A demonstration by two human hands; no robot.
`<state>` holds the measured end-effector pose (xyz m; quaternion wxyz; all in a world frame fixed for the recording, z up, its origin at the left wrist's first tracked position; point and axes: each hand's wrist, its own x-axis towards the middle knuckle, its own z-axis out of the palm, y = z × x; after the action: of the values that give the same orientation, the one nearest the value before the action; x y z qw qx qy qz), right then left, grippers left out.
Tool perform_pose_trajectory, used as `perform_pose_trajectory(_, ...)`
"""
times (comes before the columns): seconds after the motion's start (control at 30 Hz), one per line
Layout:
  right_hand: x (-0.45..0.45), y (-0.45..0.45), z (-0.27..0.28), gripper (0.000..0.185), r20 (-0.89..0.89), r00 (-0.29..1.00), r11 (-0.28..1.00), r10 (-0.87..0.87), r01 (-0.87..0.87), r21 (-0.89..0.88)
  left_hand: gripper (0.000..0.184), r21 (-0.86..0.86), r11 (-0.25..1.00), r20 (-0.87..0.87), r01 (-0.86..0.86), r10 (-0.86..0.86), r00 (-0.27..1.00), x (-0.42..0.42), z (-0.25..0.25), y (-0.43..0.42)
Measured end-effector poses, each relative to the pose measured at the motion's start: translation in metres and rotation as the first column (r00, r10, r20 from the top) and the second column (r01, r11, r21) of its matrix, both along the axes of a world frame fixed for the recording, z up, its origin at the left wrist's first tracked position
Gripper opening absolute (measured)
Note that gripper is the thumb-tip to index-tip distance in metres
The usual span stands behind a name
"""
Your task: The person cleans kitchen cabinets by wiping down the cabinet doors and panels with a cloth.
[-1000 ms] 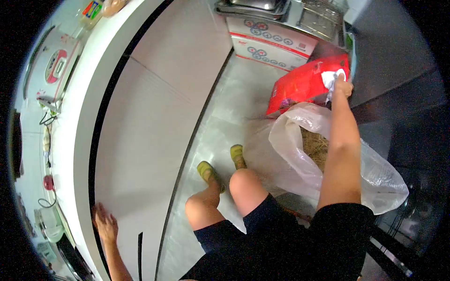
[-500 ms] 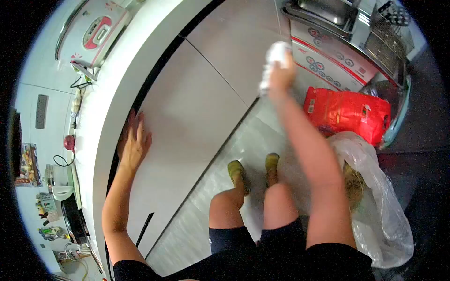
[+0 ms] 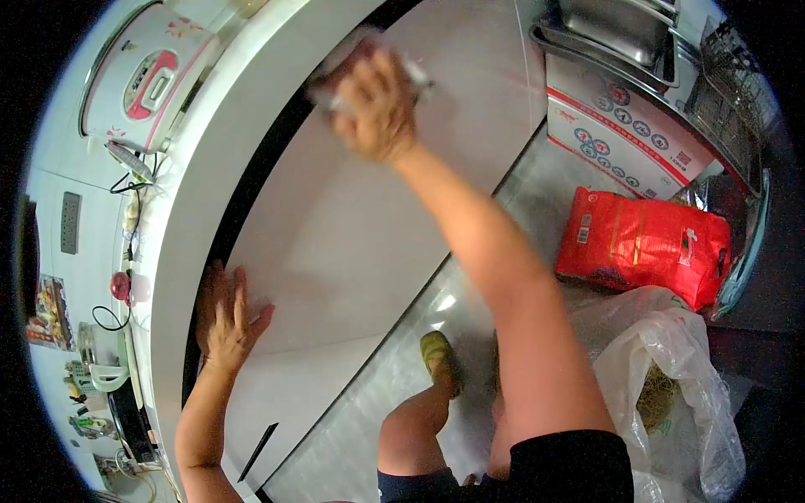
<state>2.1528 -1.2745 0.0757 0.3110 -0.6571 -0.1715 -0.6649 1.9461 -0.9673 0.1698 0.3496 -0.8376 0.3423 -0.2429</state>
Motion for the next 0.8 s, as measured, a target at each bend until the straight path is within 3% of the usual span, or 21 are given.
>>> perform_pose_trajectory(0.1, 0.067, -0.076, -0.005, 0.036, -0.036, 0.987, 0.981, -0.155, 0.158, 0.111, 0.087, -0.002, 1.0, 0.007, -0.015, 0.015, 1.0, -0.003, 0.001, -0.002)
perform_pose_trajectory(0.17, 0.102, -0.126, -0.003, 0.048, -0.353, 0.914, 0.961, -0.202, 0.255, 0.11, 0.082, 0.013, 1.0, 0.027, -0.016, 0.016, 1.0, -0.002, 0.003, -0.004)
perform_pose_trajectory(0.27, 0.102, -0.15, 0.021, 0.048, -0.529, 0.847, 0.938, 0.055, 0.137, 0.317, 0.077, -0.031, 0.999, 0.073, 0.013, -0.011, 0.997, -0.002, 0.004, -0.005)
perform_pose_trajectory(0.3, 0.118, -0.152, 0.01, 0.049, -0.561, 0.822, 0.966, -0.1, 0.215, 0.142, 0.076, -0.06, 0.998, 0.09, 0.029, -0.023, 0.996, -0.001, 0.001, -0.005)
perform_pose_trajectory(0.37, 0.054, -0.097, 0.031, 0.037, -0.324, 0.943, 0.955, 0.073, 0.027, 0.295, 0.078, -0.102, 0.995, 0.159, 0.009, 0.007, 0.987, 0.0, -0.011, 0.009)
perform_pose_trajectory(0.4, 0.035, -0.073, 0.028, 0.041, -0.22, 0.972, 0.977, 0.08, -0.033, 0.211, 0.079, -0.125, 0.992, 0.191, 0.003, 0.021, 0.981, 0.002, -0.015, 0.011)
perform_pose_trajectory(0.43, 0.019, -0.047, 0.02, 0.042, -0.256, 0.953, 0.972, 0.163, -0.112, 0.205, 0.071, -0.157, 0.987, 0.237, 0.036, 0.002, 0.972, 0.002, -0.014, 0.007)
perform_pose_trajectory(0.47, -0.002, -0.016, 0.013, 0.038, -0.17, 0.983, 0.987, 0.07, -0.043, 0.157, 0.068, -0.171, 0.985, 0.253, 0.005, 0.039, 0.967, 0.001, -0.014, 0.005)
perform_pose_trajectory(0.53, -0.044, 0.02, 0.01, 0.035, -0.27, 0.94, 0.972, 0.208, -0.169, 0.161, 0.062, -0.204, 0.977, 0.284, -0.063, 0.121, 0.951, -0.001, -0.019, 0.0)
perform_pose_trajectory(0.63, -0.047, -0.005, 0.019, 0.036, -0.248, 0.919, 0.952, 0.306, -0.299, 0.066, 0.058, -0.313, 0.949, 0.388, 0.025, 0.104, 0.916, 0.005, -0.026, -0.027)
perform_pose_trajectory(0.73, 0.005, -0.04, 0.0, 0.032, -0.176, 0.981, 0.995, 0.081, -0.09, -0.041, 0.06, -0.371, 0.925, 0.504, 0.085, 0.123, 0.855, 0.017, -0.043, -0.032)
perform_pose_trajectory(0.8, 0.045, -0.074, -0.006, 0.033, -0.053, 0.998, 0.999, -0.028, 0.029, 0.018, 0.06, -0.397, 0.908, 0.571, 0.131, 0.132, 0.81, 0.021, -0.05, -0.035)
